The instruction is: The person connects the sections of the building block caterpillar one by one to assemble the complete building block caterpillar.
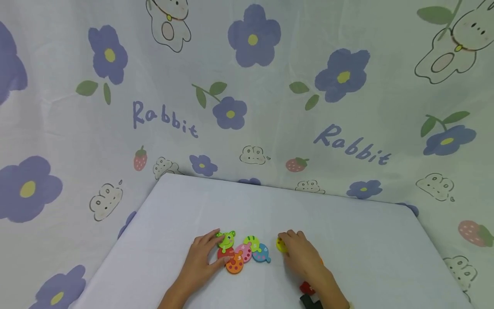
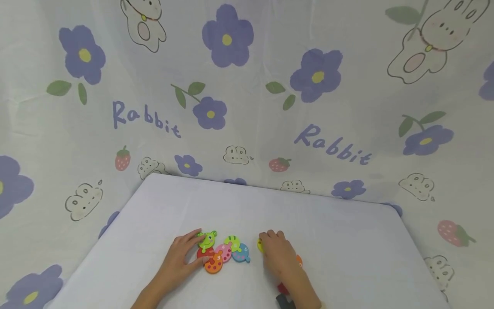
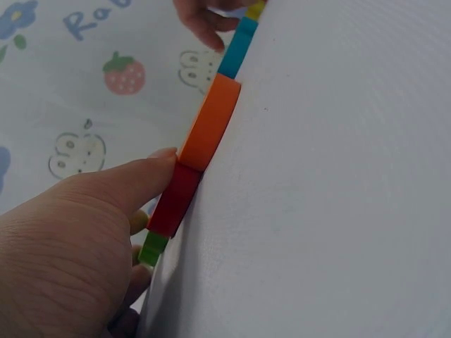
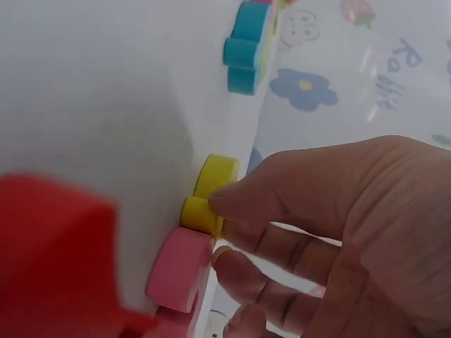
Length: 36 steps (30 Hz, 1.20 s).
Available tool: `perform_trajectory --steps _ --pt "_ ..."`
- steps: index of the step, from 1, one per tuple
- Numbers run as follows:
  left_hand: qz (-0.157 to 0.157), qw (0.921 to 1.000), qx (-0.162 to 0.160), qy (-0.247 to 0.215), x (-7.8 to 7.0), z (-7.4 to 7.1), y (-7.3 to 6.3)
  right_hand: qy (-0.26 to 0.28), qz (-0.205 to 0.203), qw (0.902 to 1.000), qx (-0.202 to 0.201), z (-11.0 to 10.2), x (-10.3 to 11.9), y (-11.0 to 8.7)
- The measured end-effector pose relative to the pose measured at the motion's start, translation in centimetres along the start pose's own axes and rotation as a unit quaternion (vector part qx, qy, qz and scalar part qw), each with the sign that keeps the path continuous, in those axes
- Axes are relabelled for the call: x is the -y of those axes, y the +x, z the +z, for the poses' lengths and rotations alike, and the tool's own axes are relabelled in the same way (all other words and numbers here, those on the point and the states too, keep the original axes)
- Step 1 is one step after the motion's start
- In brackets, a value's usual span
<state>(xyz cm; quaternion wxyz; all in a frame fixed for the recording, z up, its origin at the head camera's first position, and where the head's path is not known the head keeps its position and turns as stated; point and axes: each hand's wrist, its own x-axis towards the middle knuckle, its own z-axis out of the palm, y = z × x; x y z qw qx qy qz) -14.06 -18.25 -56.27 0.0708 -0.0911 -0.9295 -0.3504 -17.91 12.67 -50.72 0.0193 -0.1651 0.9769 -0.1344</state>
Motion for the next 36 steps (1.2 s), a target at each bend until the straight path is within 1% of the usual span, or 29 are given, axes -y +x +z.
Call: perform_trajectory --steps 3,8,13,18,20,27,32,36 --pt "-0.004 1.0 0.001 0.005 0.1 0.0 0.0 0.006 -0.004 1.0 0.005 0.2 -0.4 -0.3" --pt "-0.007 1.0 0.003 0.0 0.2 0.2 0.0 0.008 -0.022 0.9996 0.019 0.6 -1.1 -0.6" --pt "-0.007 0.9999 -0.004 -0.007 0.1 0.3 -0.2 0.007 -0.03 0.9995 0.002 0.5 -1.5 -0.7" --pt "-0.005 1.0 -0.005 0.006 -0.1 0.2 -0.1 0.018 -0.023 0.9996 -0.004 0.6 -1.5 -1.0" --pt "-0.002 0.9999 -0.005 0.009 0.0 0.1 -0.1 0.027 -0.026 0.9993 -0.001 0.6 -1.4 -1.0" --pt "0.008 0.9999 -0.01 0.011 0.0 0.0 -0.1 0.048 -0.068 0.9964 0.01 0.1 -1.1 -1.2" --pt "0.008 0.9999 -0.008 0.008 -0.1 0.1 0.0 0.043 -0.067 0.9966 0.019 0.0 -0.9 -1.3" --pt "0.007 0.9999 -0.009 0.007 -0.1 0.2 0.1 0.046 -0.081 0.9954 0.024 -0.1 -1.2 -1.3"
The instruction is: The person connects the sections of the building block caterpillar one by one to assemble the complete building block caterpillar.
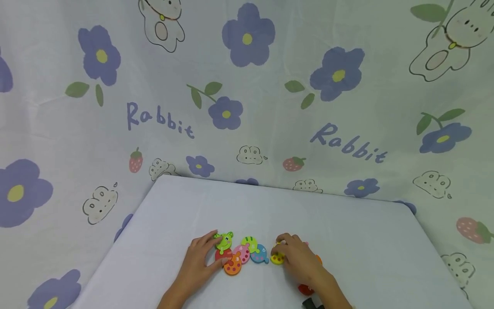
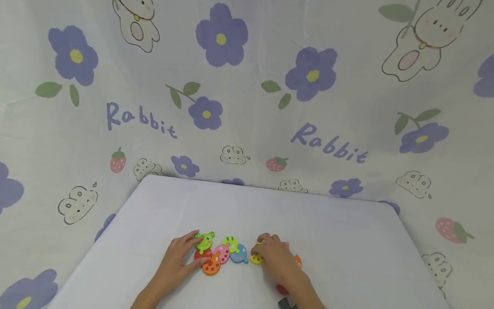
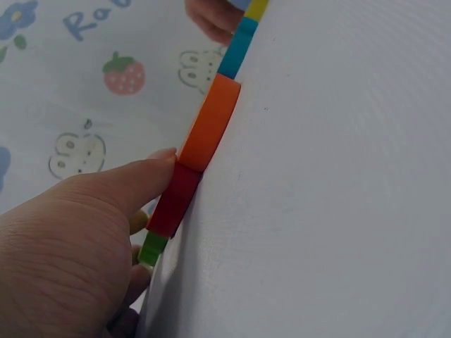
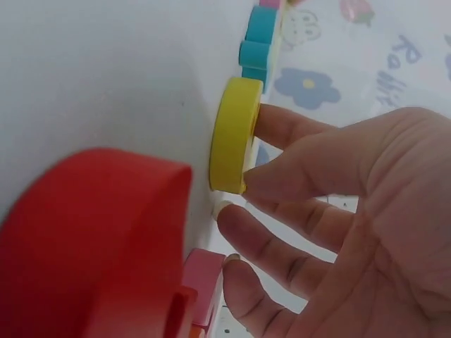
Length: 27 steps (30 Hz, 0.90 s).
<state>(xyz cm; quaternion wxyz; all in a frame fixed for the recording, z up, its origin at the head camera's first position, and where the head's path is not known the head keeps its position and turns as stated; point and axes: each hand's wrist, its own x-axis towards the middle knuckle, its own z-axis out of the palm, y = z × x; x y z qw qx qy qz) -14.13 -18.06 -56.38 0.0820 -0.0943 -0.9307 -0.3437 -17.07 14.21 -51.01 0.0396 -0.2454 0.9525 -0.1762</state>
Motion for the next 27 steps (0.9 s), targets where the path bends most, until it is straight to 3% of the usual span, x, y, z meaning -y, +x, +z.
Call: perform_trajectory --steps 5,9,14,21,27 --pt "-0.001 1.0 -0.001 0.007 0.01 0.07 -0.02 0.009 -0.001 0.9999 0.009 -0.09 -0.19 -0.11" --pt "0.001 0.9999 -0.004 0.01 0.06 0.12 -0.01 0.01 0.029 0.9992 0.025 -0.05 -0.06 0.07" --pt "0.001 1.0 -0.002 0.009 0.11 0.21 0.08 -0.001 0.062 0.9979 0.019 0.23 -0.04 0.3" --pt "-0.006 0.9999 0.007 0.008 0.18 0.23 0.11 -0.011 0.07 0.9973 0.018 0.58 -0.48 0.33" --pt "-0.008 0.9999 0.007 0.006 0.19 0.14 0.04 0.014 0.075 0.9968 0.022 0.05 -0.07 0.25"
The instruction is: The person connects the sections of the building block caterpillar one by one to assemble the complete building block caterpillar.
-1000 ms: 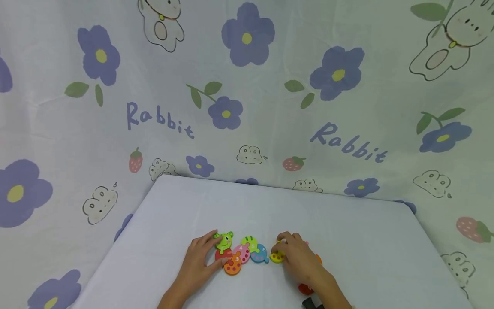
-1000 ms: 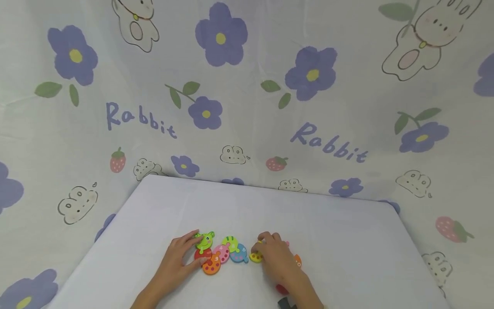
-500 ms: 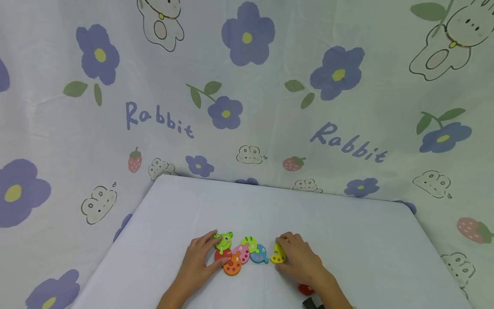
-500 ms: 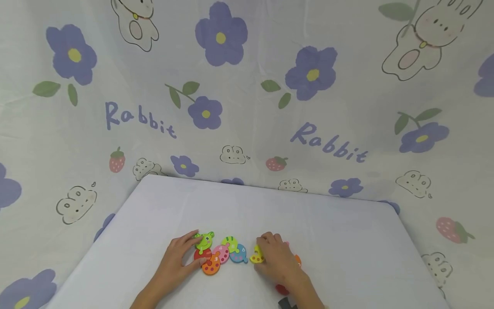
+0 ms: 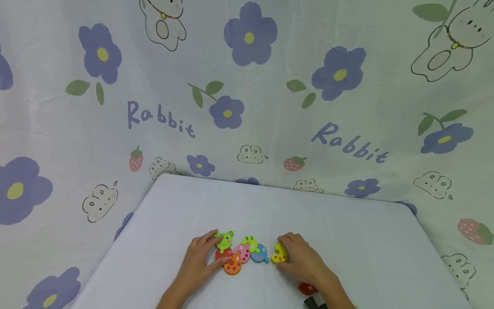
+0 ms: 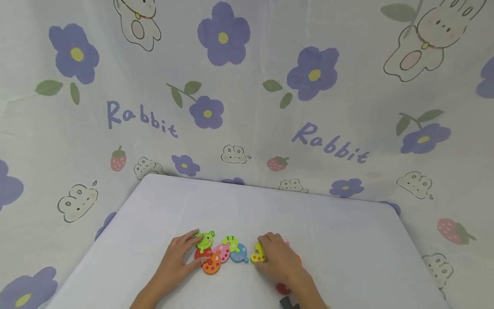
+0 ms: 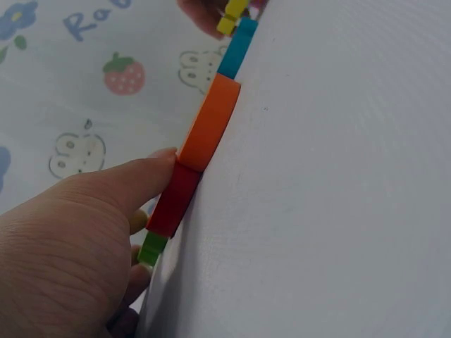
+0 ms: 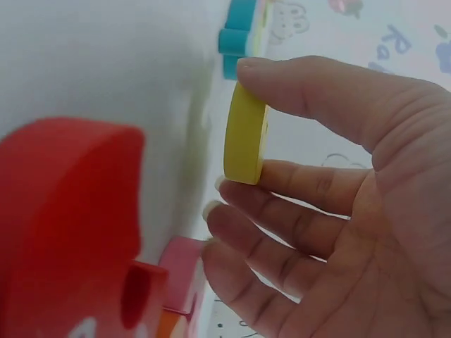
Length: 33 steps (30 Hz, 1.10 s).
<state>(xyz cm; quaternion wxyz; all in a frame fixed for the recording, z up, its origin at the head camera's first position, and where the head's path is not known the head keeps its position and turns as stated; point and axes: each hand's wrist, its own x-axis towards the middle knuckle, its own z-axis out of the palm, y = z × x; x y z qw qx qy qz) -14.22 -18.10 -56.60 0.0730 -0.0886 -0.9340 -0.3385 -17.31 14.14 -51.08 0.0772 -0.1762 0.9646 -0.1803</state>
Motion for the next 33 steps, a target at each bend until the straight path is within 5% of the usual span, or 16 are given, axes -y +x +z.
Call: perform_trajectory --steps 7,33 --pt "-0.003 1.0 -0.003 0.005 0.0 0.0 0.0 0.03 -0.006 0.9994 0.016 -0.3 0.6 -0.2" --pt "0.001 1.0 -0.001 0.002 0.1 0.1 -0.1 -0.023 0.008 0.9997 0.008 0.9 2.6 -0.2"
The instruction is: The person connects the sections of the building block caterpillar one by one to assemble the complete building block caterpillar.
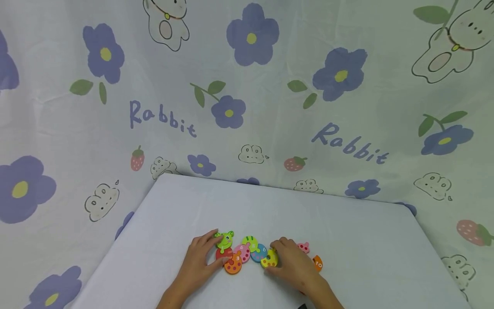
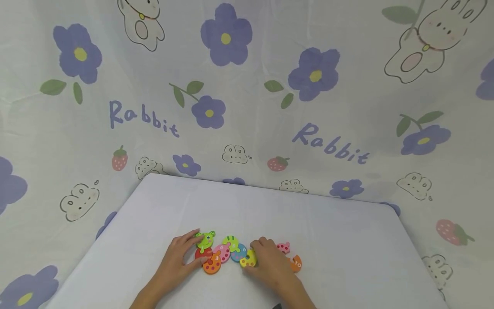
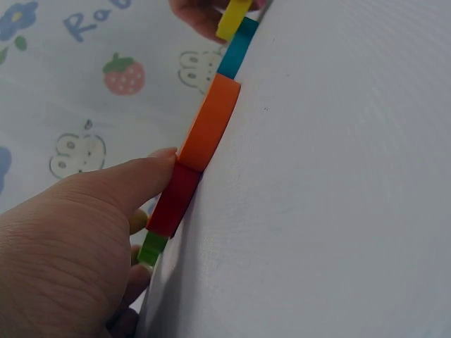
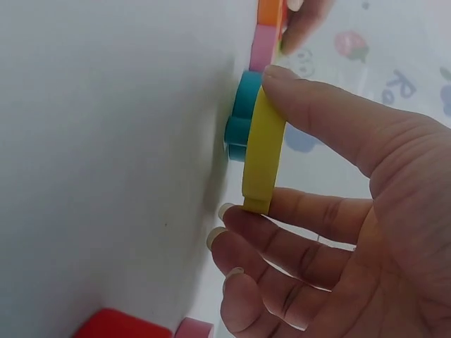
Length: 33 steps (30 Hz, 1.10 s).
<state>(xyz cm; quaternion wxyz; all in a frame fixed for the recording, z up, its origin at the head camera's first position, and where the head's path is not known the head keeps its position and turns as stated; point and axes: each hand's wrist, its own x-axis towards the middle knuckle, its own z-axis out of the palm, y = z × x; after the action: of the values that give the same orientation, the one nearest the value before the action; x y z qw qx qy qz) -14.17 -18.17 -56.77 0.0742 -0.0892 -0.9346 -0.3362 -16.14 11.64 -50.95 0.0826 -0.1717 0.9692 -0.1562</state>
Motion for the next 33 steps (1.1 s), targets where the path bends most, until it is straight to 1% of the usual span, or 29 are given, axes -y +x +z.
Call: perform_trajectory --steps 8,13,18,28,33 --pt "0.002 0.9999 -0.007 0.008 -0.12 0.02 0.01 0.004 0.005 1.0 -0.001 0.21 0.16 -0.02" --pt "-0.009 0.9999 0.004 0.005 -0.16 -0.03 0.08 0.001 0.004 1.0 -0.004 0.2 0.21 -0.14" --pt "-0.012 0.9999 0.011 0.005 -0.06 -0.03 0.11 0.005 0.005 0.9999 -0.008 0.2 0.3 -0.19" --pt "-0.007 0.9999 0.009 0.006 0.08 0.05 0.05 -0.008 0.018 0.9998 -0.007 0.52 0.3 -0.09" --pt "-0.006 0.9999 0.008 -0.002 0.02 0.0 0.09 -0.014 0.019 0.9997 -0.005 0.49 0.36 0.02"
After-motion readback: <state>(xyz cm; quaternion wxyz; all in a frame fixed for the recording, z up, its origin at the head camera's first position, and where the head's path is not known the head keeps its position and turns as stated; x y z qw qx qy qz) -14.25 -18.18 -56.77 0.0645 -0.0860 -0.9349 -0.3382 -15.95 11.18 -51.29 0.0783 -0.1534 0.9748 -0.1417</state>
